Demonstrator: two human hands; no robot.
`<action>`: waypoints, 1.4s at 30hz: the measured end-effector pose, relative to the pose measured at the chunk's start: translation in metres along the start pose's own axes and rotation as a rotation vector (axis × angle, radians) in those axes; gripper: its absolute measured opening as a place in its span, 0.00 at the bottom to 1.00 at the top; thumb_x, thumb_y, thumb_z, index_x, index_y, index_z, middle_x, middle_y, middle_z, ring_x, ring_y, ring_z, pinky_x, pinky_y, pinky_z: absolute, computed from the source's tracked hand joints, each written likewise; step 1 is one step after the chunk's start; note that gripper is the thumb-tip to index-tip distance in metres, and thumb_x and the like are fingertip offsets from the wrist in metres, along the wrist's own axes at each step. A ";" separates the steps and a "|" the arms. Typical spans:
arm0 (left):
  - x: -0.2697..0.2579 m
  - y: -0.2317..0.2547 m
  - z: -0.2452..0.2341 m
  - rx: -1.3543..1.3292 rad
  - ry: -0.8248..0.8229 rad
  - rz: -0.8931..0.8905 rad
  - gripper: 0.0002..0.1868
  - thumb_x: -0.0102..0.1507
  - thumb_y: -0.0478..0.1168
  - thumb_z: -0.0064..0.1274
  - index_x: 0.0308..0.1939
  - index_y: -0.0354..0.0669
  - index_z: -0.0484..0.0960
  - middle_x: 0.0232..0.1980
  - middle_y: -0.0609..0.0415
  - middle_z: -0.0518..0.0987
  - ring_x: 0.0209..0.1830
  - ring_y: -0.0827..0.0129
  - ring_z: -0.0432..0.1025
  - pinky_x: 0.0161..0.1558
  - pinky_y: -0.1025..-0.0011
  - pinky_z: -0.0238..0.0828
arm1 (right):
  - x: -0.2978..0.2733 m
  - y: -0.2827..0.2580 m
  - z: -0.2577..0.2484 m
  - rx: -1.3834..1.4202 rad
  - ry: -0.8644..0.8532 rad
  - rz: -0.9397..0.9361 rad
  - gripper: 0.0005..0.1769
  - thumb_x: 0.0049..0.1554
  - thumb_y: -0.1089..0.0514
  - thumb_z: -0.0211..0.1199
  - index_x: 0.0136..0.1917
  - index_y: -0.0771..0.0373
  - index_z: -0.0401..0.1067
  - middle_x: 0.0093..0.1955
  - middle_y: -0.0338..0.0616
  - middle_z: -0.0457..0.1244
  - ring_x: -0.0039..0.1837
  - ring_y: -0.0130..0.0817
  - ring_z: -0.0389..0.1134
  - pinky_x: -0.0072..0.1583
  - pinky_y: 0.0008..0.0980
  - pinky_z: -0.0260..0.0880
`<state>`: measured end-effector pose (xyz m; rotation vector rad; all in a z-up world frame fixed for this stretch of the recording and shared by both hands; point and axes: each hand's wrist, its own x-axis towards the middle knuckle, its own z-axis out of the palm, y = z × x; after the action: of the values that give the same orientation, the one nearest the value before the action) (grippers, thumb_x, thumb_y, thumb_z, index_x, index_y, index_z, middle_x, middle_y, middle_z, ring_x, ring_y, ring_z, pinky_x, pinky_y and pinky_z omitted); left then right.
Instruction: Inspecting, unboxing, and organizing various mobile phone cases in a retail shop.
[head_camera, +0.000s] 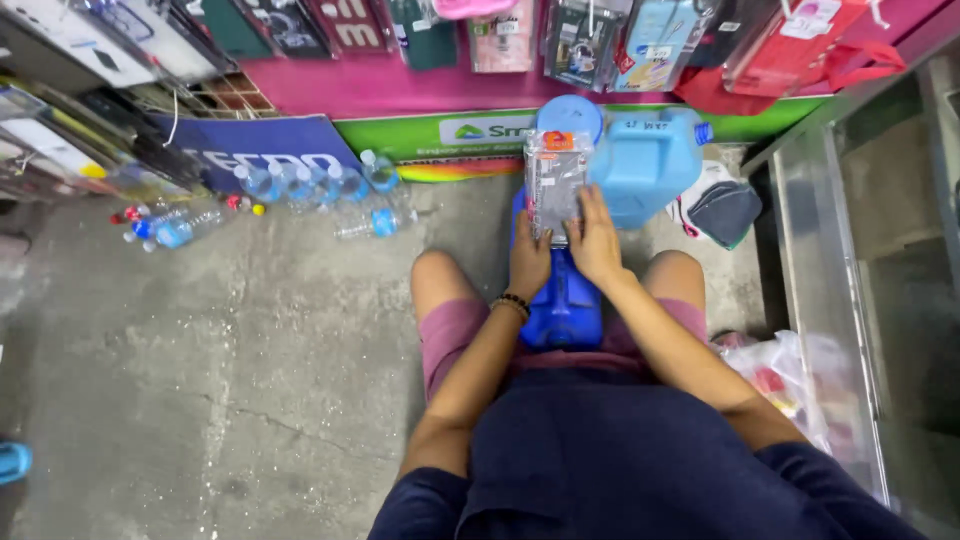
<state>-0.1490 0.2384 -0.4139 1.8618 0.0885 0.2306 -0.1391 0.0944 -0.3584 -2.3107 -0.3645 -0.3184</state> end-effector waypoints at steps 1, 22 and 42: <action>0.000 -0.003 -0.001 0.003 0.001 -0.006 0.37 0.69 0.42 0.48 0.76 0.27 0.53 0.79 0.28 0.55 0.80 0.37 0.52 0.77 0.56 0.50 | 0.001 -0.001 0.002 0.004 -0.006 0.002 0.30 0.60 0.58 0.60 0.74 0.68 0.62 0.80 0.67 0.50 0.77 0.66 0.55 0.75 0.45 0.56; -0.037 -0.041 -0.003 -0.615 0.228 -0.318 0.11 0.65 0.35 0.61 0.49 0.40 0.78 0.52 0.40 0.78 0.51 0.63 0.72 0.54 0.69 0.70 | -0.062 0.011 -0.022 0.513 -0.126 0.299 0.39 0.55 0.66 0.69 0.77 0.51 0.65 0.83 0.61 0.48 0.84 0.48 0.45 0.76 0.41 0.49; -0.014 0.111 -0.060 -0.450 0.116 0.053 0.10 0.69 0.36 0.53 0.53 0.41 0.83 0.71 0.49 0.67 0.72 0.65 0.64 0.71 0.65 0.63 | -0.052 -0.029 -0.064 0.983 0.126 0.398 0.06 0.62 0.72 0.65 0.52 0.69 0.75 0.47 0.47 0.70 0.48 0.31 0.72 0.55 0.31 0.76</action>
<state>-0.1810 0.2588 -0.2923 1.4039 0.0612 0.3634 -0.2054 0.0588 -0.3132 -1.3388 0.0287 -0.0486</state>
